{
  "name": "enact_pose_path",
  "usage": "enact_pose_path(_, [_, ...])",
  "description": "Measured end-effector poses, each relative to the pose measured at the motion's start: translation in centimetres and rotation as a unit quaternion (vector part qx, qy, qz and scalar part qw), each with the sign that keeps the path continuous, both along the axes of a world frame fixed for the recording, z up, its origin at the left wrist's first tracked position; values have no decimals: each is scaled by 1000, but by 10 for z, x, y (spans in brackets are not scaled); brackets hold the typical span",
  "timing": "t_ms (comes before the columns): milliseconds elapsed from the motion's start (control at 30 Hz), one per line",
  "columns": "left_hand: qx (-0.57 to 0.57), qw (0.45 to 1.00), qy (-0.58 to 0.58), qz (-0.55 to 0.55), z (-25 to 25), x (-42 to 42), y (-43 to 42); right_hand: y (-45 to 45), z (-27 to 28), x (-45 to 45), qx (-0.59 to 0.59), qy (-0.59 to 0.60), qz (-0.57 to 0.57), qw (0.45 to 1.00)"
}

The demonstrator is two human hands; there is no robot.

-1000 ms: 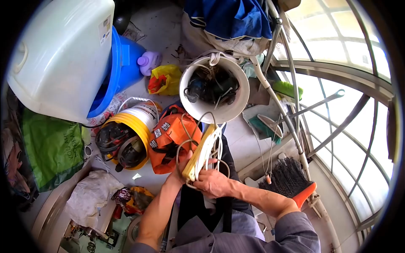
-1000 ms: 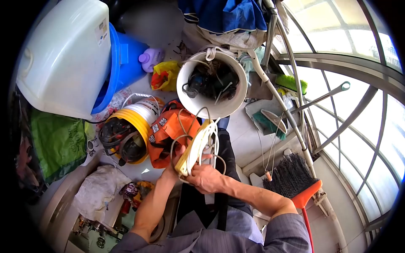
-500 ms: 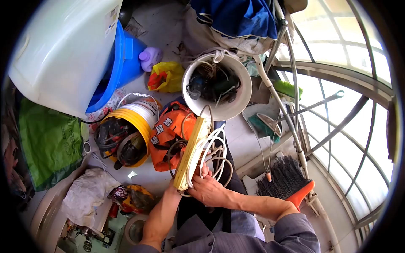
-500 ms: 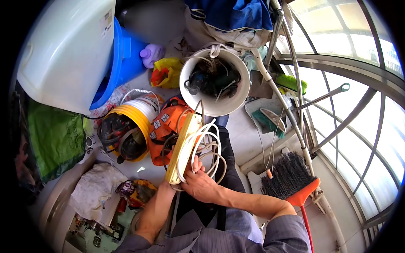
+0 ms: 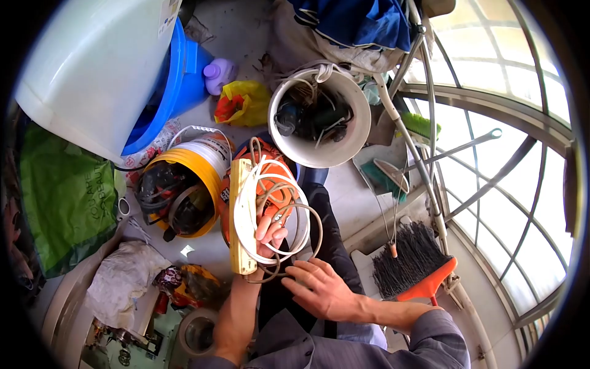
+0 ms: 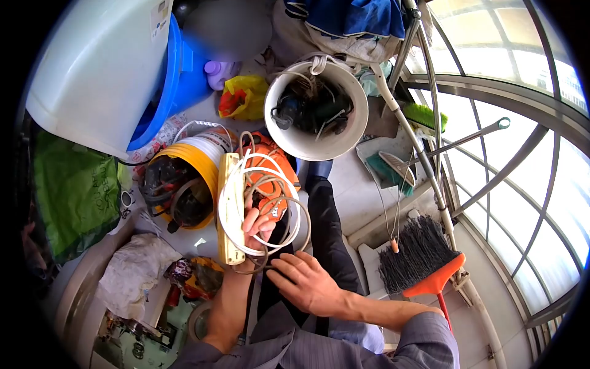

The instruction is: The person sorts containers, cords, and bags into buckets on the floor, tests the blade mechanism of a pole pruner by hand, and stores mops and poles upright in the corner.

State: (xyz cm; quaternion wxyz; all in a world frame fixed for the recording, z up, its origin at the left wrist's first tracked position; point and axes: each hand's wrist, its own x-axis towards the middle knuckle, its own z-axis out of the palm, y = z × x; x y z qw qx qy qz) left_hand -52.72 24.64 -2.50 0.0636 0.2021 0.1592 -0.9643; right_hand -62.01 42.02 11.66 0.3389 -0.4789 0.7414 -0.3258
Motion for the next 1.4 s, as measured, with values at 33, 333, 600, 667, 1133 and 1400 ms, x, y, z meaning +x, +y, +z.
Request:
enact_pose_path(33, [3, 1000, 14, -7, 0, 0, -4, 7, -9, 1, -5, -72, -47, 996])
enact_pose_path(333, [-49, 997, -37, -40, 13, 11, -12, 41, -181, -97, 130, 6, -228, 965])
enact_pose_path(600, [-65, 994, -75, -44, -5, 26, -15, 32, -324, -185, 317, 142, -37, 937])
enact_pose_path(667, [-68, 995, -55, -36, -11, 27, -12, 24, -344, -192, 357, 150, -1, 922])
enact_pose_path(1133, [-139, 985, -86, -58, -5, 17, 2, -29, -386, -151, 417, 199, 147, 875])
enact_pose_path(1400, [-117, 974, -171, -91, 5, 8, 0, -40, -343, -183, 162, 109, -163, 967])
